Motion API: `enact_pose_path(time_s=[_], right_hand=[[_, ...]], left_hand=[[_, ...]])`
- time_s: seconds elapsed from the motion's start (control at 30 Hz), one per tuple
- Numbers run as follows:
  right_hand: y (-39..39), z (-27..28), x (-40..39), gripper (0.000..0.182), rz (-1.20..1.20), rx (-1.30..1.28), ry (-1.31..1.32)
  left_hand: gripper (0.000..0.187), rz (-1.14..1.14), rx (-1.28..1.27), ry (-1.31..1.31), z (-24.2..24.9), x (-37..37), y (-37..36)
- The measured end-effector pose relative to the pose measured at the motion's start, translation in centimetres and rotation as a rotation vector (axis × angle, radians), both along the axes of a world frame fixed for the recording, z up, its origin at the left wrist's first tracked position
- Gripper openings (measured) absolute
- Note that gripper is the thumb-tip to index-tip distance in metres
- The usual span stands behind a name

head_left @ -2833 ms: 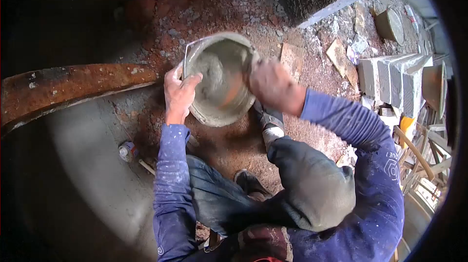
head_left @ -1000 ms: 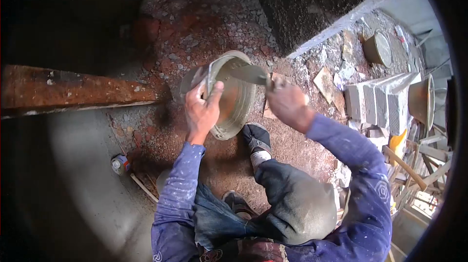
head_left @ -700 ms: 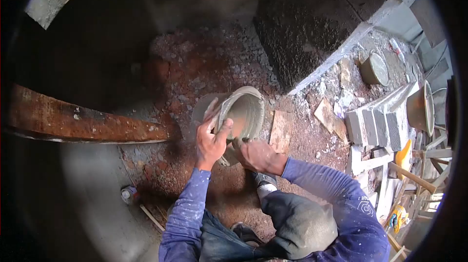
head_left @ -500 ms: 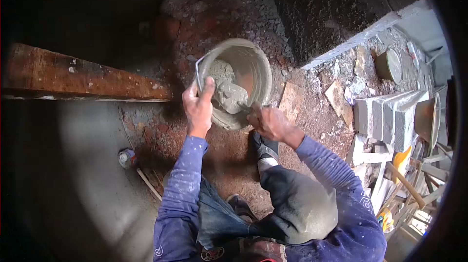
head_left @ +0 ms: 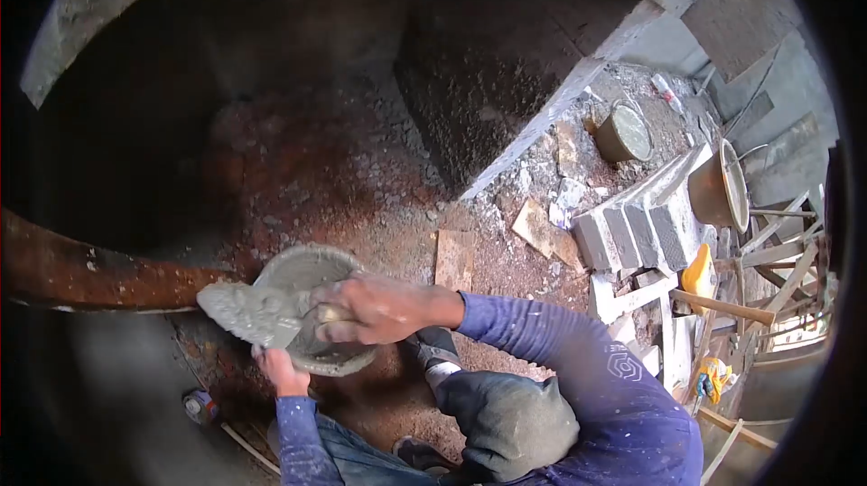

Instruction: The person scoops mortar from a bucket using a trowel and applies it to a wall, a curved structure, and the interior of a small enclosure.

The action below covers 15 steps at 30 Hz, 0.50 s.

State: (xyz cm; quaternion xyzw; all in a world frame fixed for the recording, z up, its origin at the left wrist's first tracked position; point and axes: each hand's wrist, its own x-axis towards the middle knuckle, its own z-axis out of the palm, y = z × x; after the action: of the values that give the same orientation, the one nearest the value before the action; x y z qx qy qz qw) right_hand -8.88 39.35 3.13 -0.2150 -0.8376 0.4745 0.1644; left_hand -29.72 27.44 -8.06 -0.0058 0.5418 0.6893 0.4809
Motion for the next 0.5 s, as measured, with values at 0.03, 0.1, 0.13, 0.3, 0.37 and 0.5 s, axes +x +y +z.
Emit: enact_pose_path(time_s=[0.03, 0.1, 0.13, 0.3, 0.37, 0.5], right_hand=[[0.7, 0.6, -0.4, 0.037, -0.001, 0.045, 0.067], [2.9, 3.7, 0.6, 0.034, 0.048, -0.127, 0.044], [4.0, 2.3, 3.3, 0.035, -0.051, -0.168, 0.08], [-11.4, 16.5, 22.2, 0.048, -1.568, -0.227, 0.129], [-16.7, 20.2, 28.1, 0.045, -1.385, -0.249, -0.223], [-16.4, 17.4, 23.4, 0.043, -1.115, -0.218, -0.617]], left_hand=[[0.051, 0.002, -0.055, 0.054, -0.3, -0.1, 0.1], [0.052, 0.007, -0.125, 0.117, 0.0, -0.2, -0.2], [0.056, -0.022, -0.103, 0.119, 0.4, 0.1, 0.4], [0.041, -0.096, -0.074, 0.317, 0.6, 1.6, 1.0], [0.039, -0.191, -0.109, 0.436, 1.4, 2.6, 0.9], [0.038, -0.384, -0.025, 0.828, 2.6, 5.2, 2.5]])
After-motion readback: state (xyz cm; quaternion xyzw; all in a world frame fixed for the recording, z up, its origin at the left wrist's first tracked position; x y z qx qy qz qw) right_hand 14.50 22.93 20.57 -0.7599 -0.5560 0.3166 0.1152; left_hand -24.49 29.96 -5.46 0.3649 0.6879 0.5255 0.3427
